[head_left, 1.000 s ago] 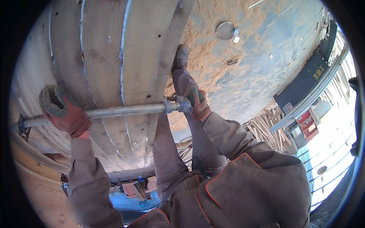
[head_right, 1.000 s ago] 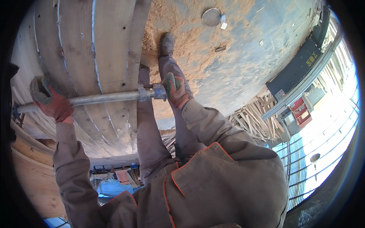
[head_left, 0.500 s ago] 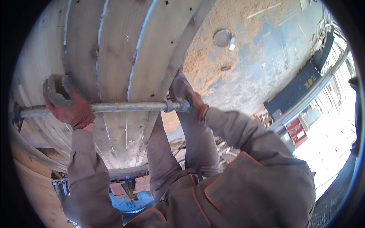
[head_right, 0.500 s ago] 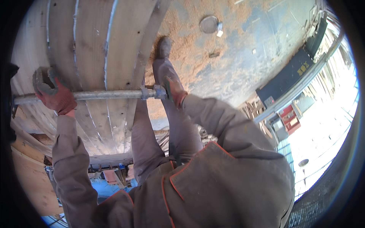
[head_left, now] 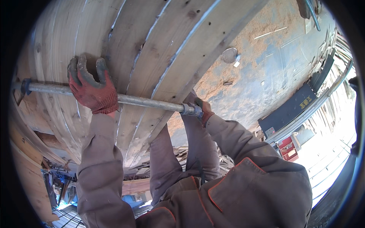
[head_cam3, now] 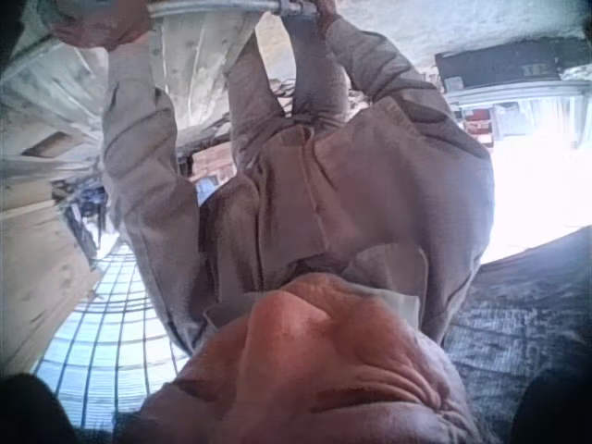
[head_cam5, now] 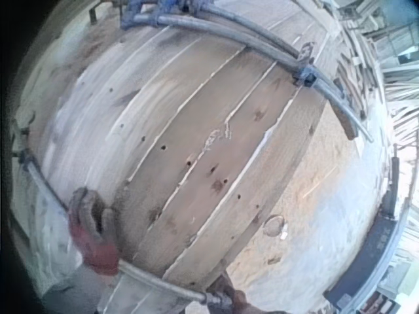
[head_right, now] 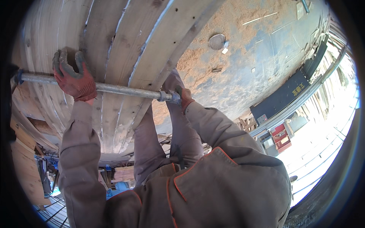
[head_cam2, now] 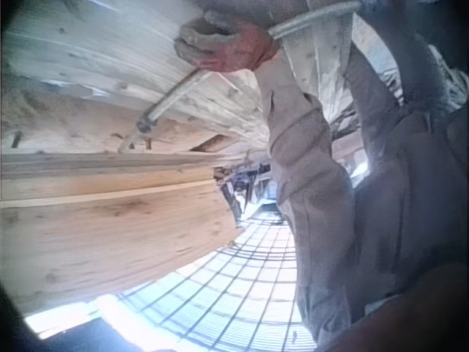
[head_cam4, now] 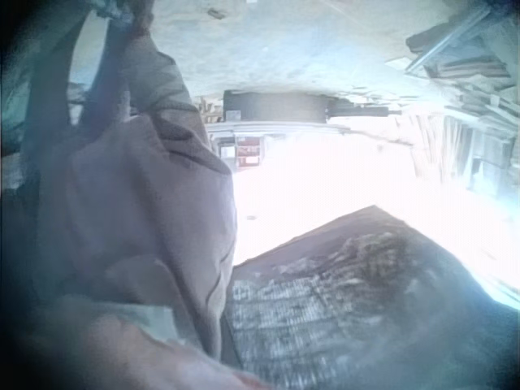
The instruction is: The person positions a long metal bar under a curved wooden panel and secures it with two clamps. They tighten the clamps by hand to hold the bar in place beneath the panel.
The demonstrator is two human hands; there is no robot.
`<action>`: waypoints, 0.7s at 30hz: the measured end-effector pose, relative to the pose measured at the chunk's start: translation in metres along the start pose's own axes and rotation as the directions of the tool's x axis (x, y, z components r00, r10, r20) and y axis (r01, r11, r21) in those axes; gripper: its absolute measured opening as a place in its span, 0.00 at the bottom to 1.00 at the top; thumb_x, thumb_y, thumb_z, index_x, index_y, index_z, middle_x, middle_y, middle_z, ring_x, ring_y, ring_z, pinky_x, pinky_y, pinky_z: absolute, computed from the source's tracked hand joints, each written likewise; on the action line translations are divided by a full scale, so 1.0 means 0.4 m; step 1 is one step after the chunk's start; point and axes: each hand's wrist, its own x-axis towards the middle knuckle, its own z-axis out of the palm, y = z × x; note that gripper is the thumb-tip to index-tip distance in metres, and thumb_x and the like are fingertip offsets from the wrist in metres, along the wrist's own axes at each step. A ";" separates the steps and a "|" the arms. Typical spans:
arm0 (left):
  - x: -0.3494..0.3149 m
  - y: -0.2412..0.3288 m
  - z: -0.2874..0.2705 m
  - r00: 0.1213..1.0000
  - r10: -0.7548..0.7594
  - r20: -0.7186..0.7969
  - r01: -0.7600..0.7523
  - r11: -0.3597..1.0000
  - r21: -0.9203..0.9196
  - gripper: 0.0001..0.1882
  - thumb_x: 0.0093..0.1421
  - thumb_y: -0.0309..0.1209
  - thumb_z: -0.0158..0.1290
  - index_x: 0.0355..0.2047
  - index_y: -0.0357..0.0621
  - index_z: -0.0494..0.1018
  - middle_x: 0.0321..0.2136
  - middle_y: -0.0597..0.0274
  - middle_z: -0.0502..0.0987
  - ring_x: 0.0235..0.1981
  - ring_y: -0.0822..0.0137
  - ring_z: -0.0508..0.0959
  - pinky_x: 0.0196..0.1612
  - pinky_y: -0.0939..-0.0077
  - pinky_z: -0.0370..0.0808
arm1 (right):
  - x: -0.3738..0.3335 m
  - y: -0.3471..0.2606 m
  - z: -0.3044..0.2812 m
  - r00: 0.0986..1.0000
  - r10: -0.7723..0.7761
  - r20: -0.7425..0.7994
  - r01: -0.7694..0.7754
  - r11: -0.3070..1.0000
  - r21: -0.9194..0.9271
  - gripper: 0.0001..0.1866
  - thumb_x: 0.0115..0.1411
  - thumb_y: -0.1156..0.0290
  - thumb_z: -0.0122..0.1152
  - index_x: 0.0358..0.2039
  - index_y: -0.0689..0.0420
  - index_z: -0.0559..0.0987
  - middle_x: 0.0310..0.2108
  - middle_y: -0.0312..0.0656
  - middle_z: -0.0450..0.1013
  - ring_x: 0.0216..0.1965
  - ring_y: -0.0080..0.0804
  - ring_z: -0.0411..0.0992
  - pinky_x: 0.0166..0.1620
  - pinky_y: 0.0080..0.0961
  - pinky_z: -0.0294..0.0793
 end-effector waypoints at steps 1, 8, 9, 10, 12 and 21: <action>0.000 -0.002 0.004 1.000 0.003 -0.011 -0.003 1.000 -0.004 0.24 0.65 0.43 0.62 0.57 0.46 0.75 0.61 0.51 0.73 0.61 0.48 0.72 0.64 0.50 0.67 | -0.011 -0.020 -0.013 0.979 -0.100 0.177 0.143 0.958 -0.249 0.07 0.63 0.65 0.69 0.37 0.54 0.84 0.30 0.37 0.81 0.31 0.29 0.80 0.34 0.34 0.79; -0.007 -0.007 -0.002 1.000 -0.001 0.024 0.001 1.000 -0.006 0.25 0.64 0.44 0.62 0.57 0.47 0.75 0.61 0.52 0.74 0.62 0.48 0.72 0.64 0.50 0.67 | -0.043 -0.028 -0.029 0.910 0.000 0.414 0.226 0.837 -0.498 0.23 0.49 0.64 0.83 0.43 0.54 0.80 0.40 0.40 0.81 0.44 0.35 0.81 0.41 0.34 0.84; -0.003 -0.008 -0.005 1.000 0.016 0.006 -0.016 1.000 0.009 0.25 0.64 0.44 0.62 0.58 0.47 0.75 0.61 0.52 0.74 0.62 0.48 0.72 0.64 0.51 0.67 | -0.030 -0.019 -0.024 0.918 -0.009 0.396 0.168 0.914 -0.370 0.26 0.48 0.63 0.83 0.44 0.55 0.79 0.41 0.40 0.81 0.46 0.36 0.81 0.43 0.35 0.84; -0.002 -0.006 -0.003 1.000 0.010 0.010 -0.010 1.000 0.022 0.25 0.64 0.44 0.62 0.58 0.47 0.75 0.61 0.51 0.73 0.62 0.48 0.72 0.65 0.51 0.67 | -0.032 -0.011 -0.040 0.911 0.064 0.408 0.035 0.973 -0.230 0.26 0.50 0.63 0.82 0.46 0.54 0.78 0.41 0.40 0.81 0.46 0.37 0.81 0.42 0.36 0.84; 0.002 -0.007 -0.003 1.000 0.015 -0.004 -0.015 1.000 0.015 0.26 0.64 0.45 0.62 0.58 0.47 0.74 0.62 0.51 0.73 0.63 0.48 0.71 0.66 0.51 0.66 | -0.020 -0.004 -0.055 0.758 -0.288 0.586 0.637 0.131 -0.760 0.22 0.54 0.64 0.79 0.47 0.50 0.78 0.38 0.37 0.80 0.43 0.37 0.81 0.36 0.35 0.82; -0.007 -0.015 -0.036 0.995 -0.065 -0.074 0.059 0.995 -0.075 0.29 0.60 0.39 0.64 0.61 0.47 0.73 0.61 0.49 0.73 0.61 0.47 0.73 0.65 0.52 0.68 | -0.070 -0.006 0.009 0.967 -0.186 -0.174 0.220 0.954 0.203 0.21 0.69 0.59 0.65 0.57 0.56 0.78 0.46 0.39 0.79 0.43 0.27 0.77 0.48 0.29 0.77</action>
